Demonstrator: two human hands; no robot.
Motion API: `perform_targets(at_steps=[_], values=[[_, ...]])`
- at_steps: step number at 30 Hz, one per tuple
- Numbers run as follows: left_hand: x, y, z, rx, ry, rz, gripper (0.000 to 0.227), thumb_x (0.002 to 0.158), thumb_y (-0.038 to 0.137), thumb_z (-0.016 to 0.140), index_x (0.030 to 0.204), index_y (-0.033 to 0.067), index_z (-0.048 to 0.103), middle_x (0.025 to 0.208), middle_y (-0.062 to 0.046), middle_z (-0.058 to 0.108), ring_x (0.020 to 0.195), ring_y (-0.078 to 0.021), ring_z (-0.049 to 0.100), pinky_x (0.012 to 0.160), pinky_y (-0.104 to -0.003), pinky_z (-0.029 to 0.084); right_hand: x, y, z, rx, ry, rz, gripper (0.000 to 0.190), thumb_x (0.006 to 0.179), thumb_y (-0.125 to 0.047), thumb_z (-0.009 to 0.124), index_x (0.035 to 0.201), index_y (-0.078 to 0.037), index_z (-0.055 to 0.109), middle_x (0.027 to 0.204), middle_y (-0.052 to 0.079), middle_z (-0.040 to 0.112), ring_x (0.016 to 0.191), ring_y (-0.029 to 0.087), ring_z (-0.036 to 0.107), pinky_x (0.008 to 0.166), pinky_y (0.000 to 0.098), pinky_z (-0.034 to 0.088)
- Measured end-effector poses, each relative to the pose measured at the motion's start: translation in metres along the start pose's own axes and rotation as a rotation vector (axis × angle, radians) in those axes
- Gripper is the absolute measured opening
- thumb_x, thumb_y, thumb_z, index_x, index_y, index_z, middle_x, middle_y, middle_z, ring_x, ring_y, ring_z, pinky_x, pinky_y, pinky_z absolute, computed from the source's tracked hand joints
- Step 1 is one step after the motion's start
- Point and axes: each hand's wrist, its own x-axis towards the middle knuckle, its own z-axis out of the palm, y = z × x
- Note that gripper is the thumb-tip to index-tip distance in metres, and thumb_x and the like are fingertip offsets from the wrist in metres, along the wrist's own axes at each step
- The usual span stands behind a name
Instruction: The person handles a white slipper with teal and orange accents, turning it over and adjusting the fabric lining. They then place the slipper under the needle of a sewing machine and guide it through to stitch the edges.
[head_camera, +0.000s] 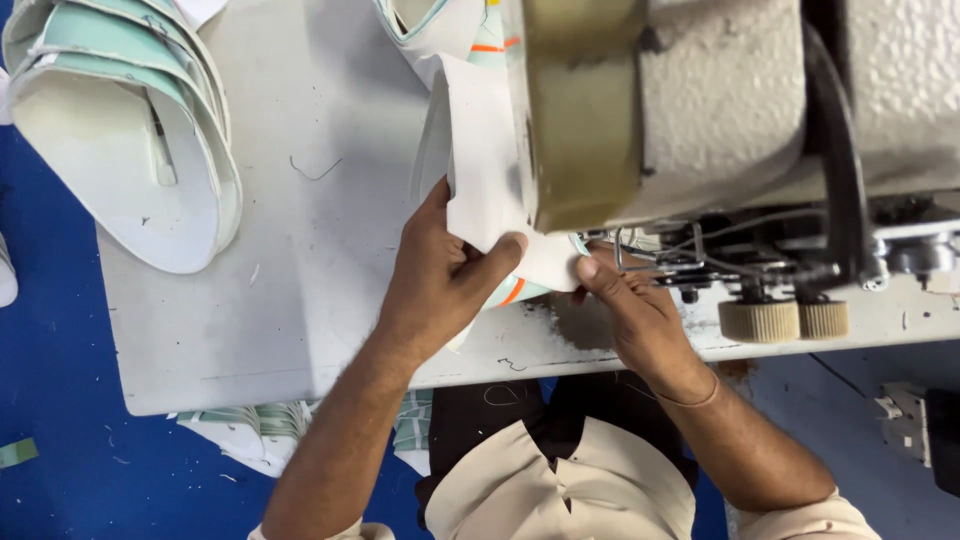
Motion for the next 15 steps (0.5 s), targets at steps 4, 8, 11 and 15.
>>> perform_targets(at_steps=[4, 8, 11, 15], values=[[0.017, -0.014, 0.003, -0.003, 0.018, 0.019, 0.051, 0.095, 0.006, 0.07, 0.139, -0.0063, 0.048, 0.113, -0.011, 0.072, 0.1, -0.0109, 0.071, 0.083, -0.028, 0.062, 0.017, 0.015, -0.015, 0.066, 0.007, -0.036, 0.034, 0.108, -0.03, 0.055, 0.101, 0.0, 0.07, 0.096, 0.005, 0.065, 0.093, 0.016, 0.056, 0.086, 0.0326, 0.045], [0.04, -0.003, -0.005, 0.148, -0.033, -0.025, 0.06, 0.088, 0.01, 0.072, 0.14, -0.0041, 0.047, 0.104, -0.009, 0.076, 0.085, -0.0112, 0.076, 0.072, -0.027, 0.064, 0.023, 0.015, -0.005, 0.133, 0.001, -0.053, 0.035, 0.11, -0.028, 0.052, 0.107, 0.003, 0.068, 0.101, 0.008, 0.07, 0.096, 0.018, 0.063, 0.09, 0.0333, 0.05], [0.056, 0.02, -0.015, 0.343, -0.114, -0.092, 0.064, 0.084, 0.01, 0.075, 0.141, -0.0015, 0.048, 0.092, -0.009, 0.078, 0.076, -0.0137, 0.075, 0.066, -0.029, 0.061, 0.017, -0.002, 0.008, 0.343, 0.031, 0.014, 0.034, 0.106, -0.026, 0.051, 0.112, 0.002, 0.068, 0.104, 0.01, 0.071, 0.094, 0.02, 0.065, 0.088, 0.0356, 0.053], [0.062, 0.02, -0.025, 0.329, -0.191, 0.002, 0.054, 0.085, 0.008, 0.075, 0.133, -0.0042, 0.054, 0.097, -0.009, 0.078, 0.084, -0.0122, 0.076, 0.073, -0.028, 0.062, 0.013, 0.003, 0.016, 0.407, 0.048, -0.056, 0.035, 0.112, -0.026, 0.051, 0.11, 0.005, 0.068, 0.099, 0.016, 0.072, 0.09, 0.022, 0.067, 0.083, 0.0384, 0.055]])
